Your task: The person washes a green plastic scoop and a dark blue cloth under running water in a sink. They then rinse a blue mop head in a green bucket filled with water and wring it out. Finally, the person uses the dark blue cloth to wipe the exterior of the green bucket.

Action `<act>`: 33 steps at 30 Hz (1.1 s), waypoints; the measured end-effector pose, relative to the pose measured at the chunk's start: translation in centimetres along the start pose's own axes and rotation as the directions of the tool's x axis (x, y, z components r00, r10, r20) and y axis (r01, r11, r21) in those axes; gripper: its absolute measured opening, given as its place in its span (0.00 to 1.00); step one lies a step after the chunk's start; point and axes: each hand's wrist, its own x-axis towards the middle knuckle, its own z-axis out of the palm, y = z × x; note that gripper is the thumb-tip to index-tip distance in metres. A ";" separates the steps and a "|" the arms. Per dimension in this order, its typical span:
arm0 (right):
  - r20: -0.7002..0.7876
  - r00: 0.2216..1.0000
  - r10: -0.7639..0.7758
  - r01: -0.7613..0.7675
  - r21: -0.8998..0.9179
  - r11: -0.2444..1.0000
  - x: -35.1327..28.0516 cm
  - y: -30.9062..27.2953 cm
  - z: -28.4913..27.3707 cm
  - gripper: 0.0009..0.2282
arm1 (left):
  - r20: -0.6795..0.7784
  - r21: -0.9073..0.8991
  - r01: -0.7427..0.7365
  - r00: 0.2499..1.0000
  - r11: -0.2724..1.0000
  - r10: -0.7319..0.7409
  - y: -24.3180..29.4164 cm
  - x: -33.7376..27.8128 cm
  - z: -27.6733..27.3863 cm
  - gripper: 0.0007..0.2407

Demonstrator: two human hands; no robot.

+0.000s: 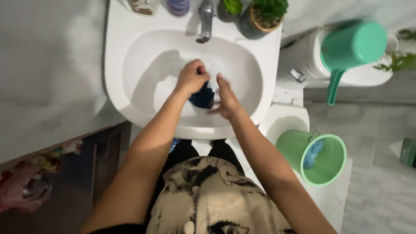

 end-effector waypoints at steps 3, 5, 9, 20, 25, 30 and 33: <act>0.206 0.943 0.262 -0.332 0.505 0.797 -5.9 -3.9 0.2 0.46 | 0.111 -0.259 -0.076 0.988 0.963 0.108 6.2 -5.2 -0.8 0.10; 0.245 0.947 0.206 -0.320 0.761 0.565 -8.1 -6.9 -0.3 0.45 | 0.091 -0.421 -0.234 0.951 0.876 0.297 9.1 -8.2 -1.7 0.10; 0.235 0.951 0.203 -0.302 0.849 0.433 5.1 4.5 -3.9 0.28 | 0.169 -0.615 -0.270 0.873 0.741 0.458 13.2 -11.1 -6.2 0.09; 0.261 0.951 -0.167 -0.147 0.854 0.500 -7.8 -5.0 -3.9 0.24 | 0.391 -0.711 0.356 0.917 0.606 -0.080 14.3 -14.0 -4.7 0.44; 0.177 0.980 -0.093 -0.048 0.662 0.748 -6.1 -1.9 -4.8 0.26 | 0.059 -0.852 -0.021 0.989 0.523 0.135 8.4 -9.6 -0.7 0.19; 0.192 0.972 0.137 -0.225 0.580 0.783 -9.4 -2.5 -5.2 0.53 | -0.238 -0.294 -0.540 0.840 0.789 0.487 8.0 -9.1 1.2 0.16; 0.316 0.948 -0.035 -0.229 0.756 0.613 -5.6 0.9 -4.9 0.42 | -0.146 -0.341 -0.571 0.817 0.747 0.558 9.7 -11.7 2.2 0.14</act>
